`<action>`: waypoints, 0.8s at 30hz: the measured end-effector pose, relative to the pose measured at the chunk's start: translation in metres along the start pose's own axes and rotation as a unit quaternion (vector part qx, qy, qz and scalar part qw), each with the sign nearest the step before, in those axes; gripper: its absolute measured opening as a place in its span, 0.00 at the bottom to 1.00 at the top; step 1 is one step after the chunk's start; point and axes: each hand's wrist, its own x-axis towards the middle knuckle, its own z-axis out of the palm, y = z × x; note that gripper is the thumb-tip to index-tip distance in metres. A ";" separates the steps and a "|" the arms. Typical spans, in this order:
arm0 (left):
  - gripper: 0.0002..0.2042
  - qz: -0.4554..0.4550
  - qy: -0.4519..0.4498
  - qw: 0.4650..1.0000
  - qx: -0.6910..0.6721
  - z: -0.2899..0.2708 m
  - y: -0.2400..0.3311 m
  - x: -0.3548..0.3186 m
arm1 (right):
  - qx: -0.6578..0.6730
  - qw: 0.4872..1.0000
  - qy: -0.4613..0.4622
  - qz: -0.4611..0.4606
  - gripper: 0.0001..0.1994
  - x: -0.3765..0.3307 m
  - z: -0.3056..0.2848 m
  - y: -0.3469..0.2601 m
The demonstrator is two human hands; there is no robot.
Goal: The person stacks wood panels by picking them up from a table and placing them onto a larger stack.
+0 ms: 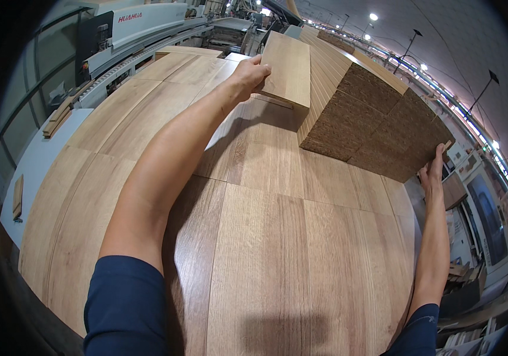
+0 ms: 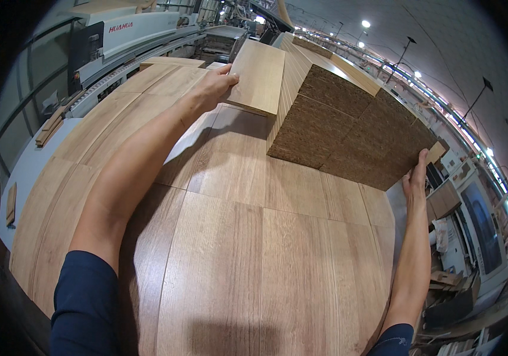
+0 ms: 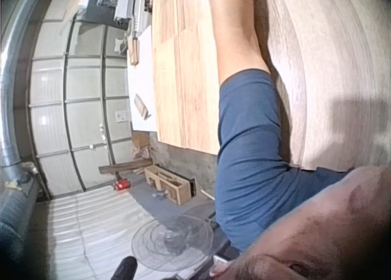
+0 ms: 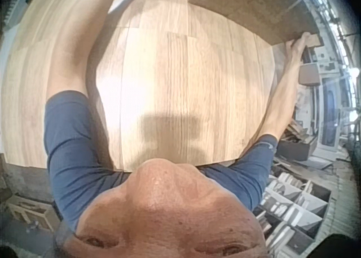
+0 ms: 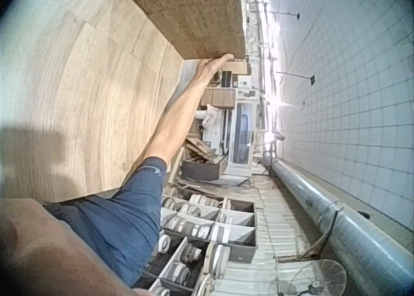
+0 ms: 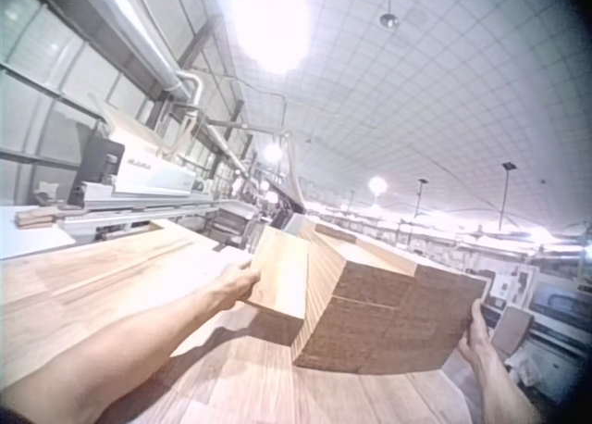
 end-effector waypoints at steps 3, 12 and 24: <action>0.20 -0.021 0.012 0.998 0.057 0.001 0.002 0.001 | 0.008 1.000 -0.002 0.001 0.47 0.000 0.005 0.000; 0.10 0.006 -0.011 1.000 -0.008 0.003 0.006 0.012 | 0.002 1.000 0.006 -0.003 0.43 -0.005 0.005 -0.004; 0.12 -0.011 -0.035 0.999 0.019 -0.002 0.012 0.021 | 0.006 1.000 0.017 -0.017 0.42 0.005 0.001 0.005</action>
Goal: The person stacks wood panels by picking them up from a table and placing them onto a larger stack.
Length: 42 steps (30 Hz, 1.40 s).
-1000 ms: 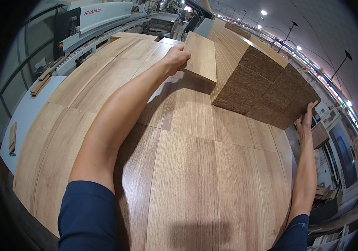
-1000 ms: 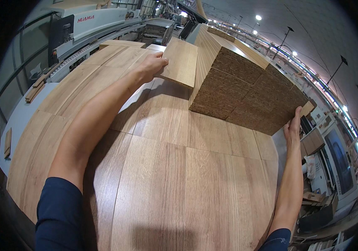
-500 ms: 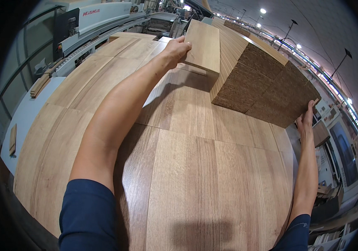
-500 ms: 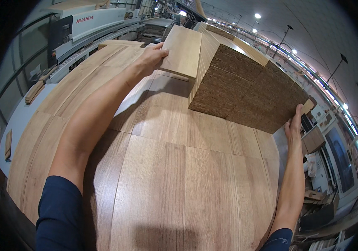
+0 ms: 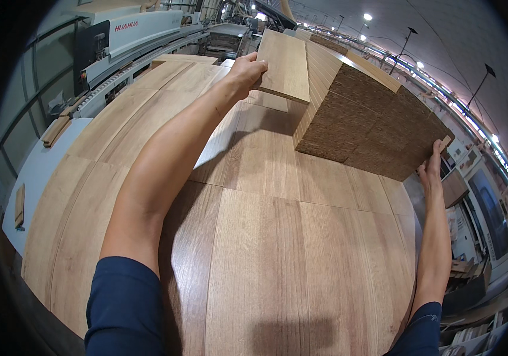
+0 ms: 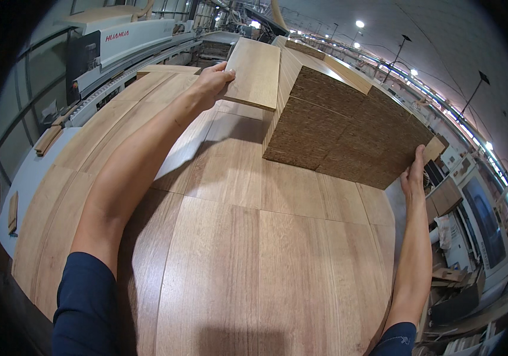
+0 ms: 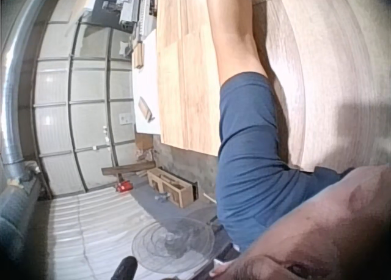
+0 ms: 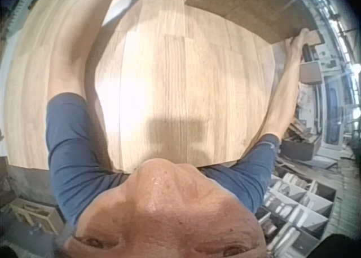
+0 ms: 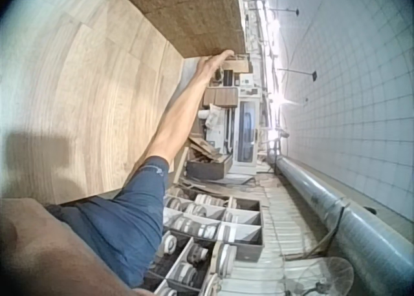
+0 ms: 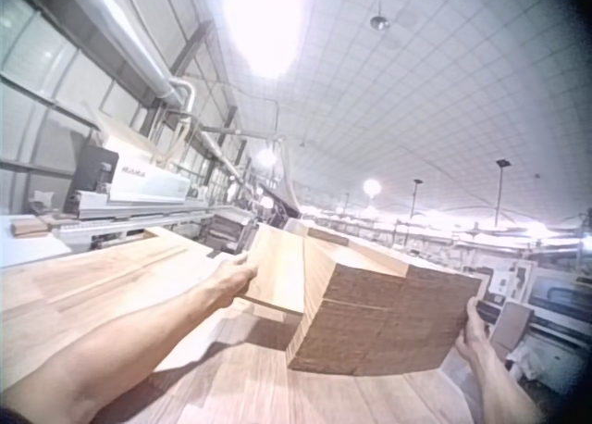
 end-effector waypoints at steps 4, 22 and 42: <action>0.05 0.033 -0.010 0.999 -0.033 -0.005 0.006 -0.003 | 0.010 0.999 -0.039 0.022 0.44 0.002 -0.005 -0.002; 0.10 -0.113 0.053 0.992 -0.024 0.107 0.168 -0.022 | -0.016 1.000 -0.014 0.010 0.45 -0.018 0.014 -0.012; 0.10 -0.112 -0.017 0.993 -0.025 0.053 0.193 -0.067 | -0.007 1.000 -0.018 0.000 0.44 -0.001 0.006 -0.002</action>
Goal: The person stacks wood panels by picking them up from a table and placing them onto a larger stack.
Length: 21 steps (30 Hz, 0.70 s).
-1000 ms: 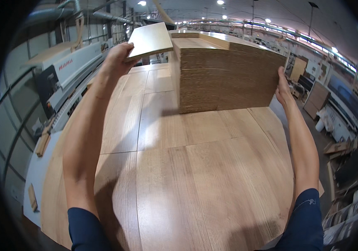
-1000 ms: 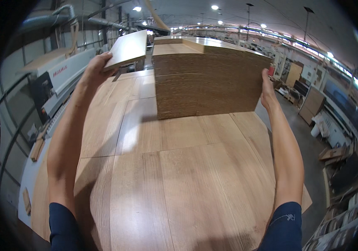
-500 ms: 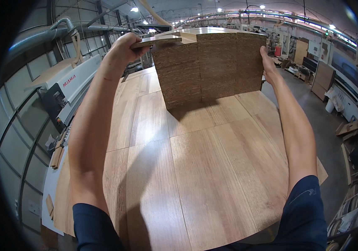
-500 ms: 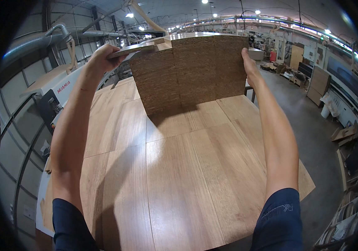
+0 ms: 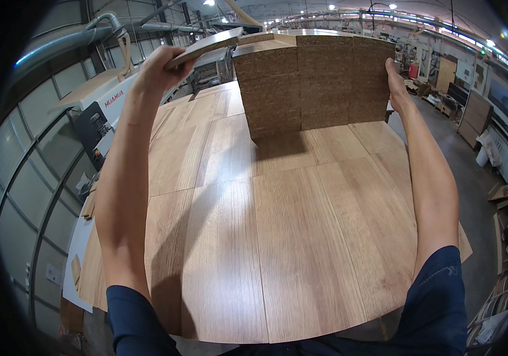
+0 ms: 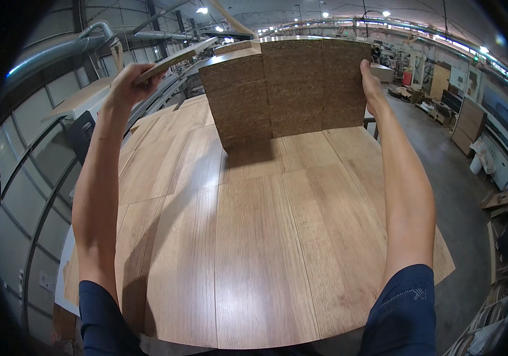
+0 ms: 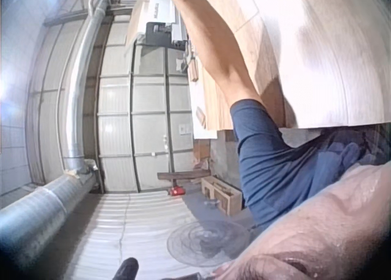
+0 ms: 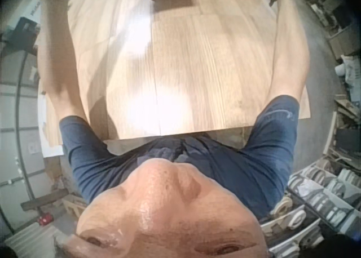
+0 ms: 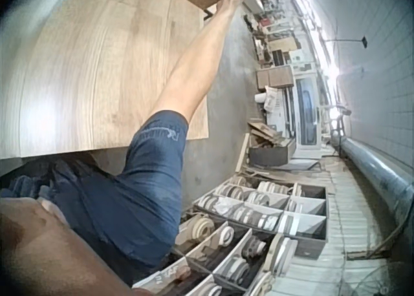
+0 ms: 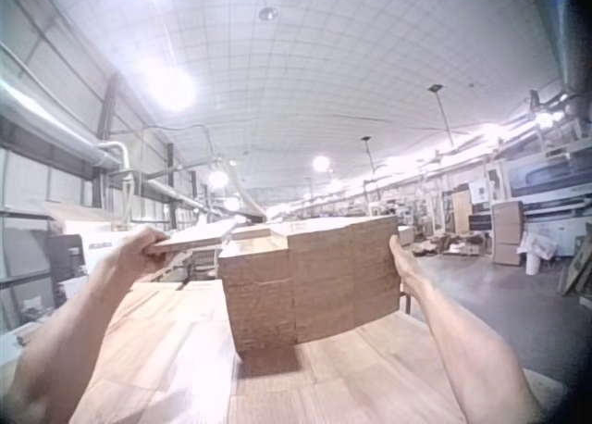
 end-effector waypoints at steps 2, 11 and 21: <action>0.10 -0.035 -0.007 0.999 -0.002 0.029 0.002 0.010 | -0.004 1.000 0.012 0.005 0.43 0.012 -0.008 0.007; 0.33 0.199 -0.059 0.892 0.400 0.103 -0.043 -0.022 | -0.054 0.998 0.025 -0.032 0.41 -0.008 -0.004 -0.005; 0.31 0.208 -0.183 0.894 0.352 0.081 -0.064 0.016 | -0.033 0.999 0.006 -0.020 0.41 -0.024 0.009 -0.013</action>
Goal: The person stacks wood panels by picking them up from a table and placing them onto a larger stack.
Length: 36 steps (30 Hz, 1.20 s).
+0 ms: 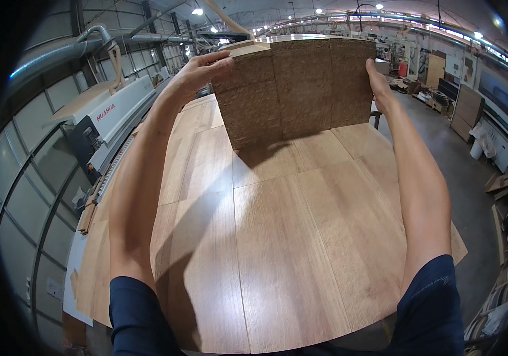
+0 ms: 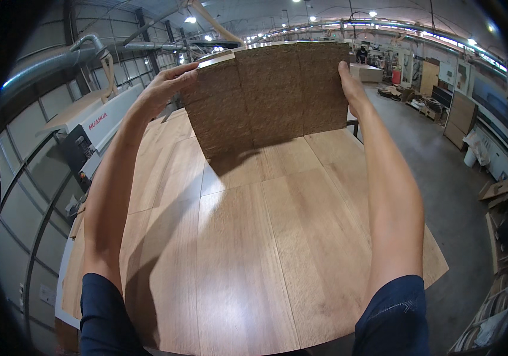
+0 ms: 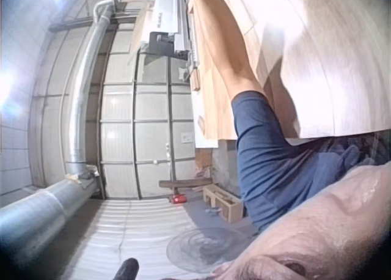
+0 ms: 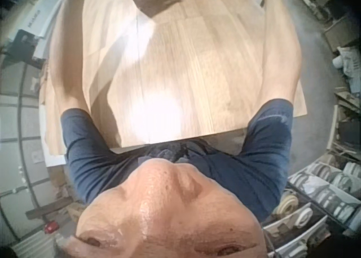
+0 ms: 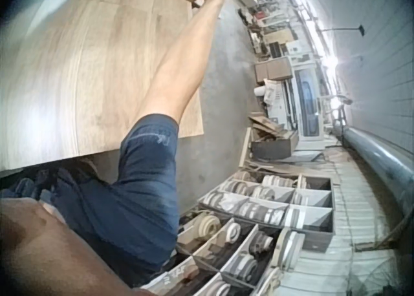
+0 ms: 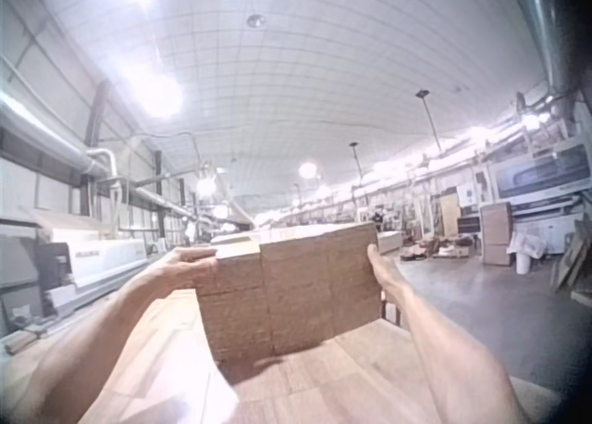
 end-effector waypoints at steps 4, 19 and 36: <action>0.32 -0.009 0.029 0.999 -0.014 0.005 -0.005 0.007 | -0.014 1.000 0.015 -0.015 0.41 0.003 -0.002 0.001; 0.16 0.205 0.100 0.927 0.299 0.106 0.001 -0.055 | -0.026 0.999 0.002 0.019 0.45 0.011 -0.010 0.004; 0.13 -0.098 0.004 0.995 0.006 0.092 0.009 -0.050 | -0.030 0.999 0.011 -0.001 0.42 -0.001 -0.006 -0.004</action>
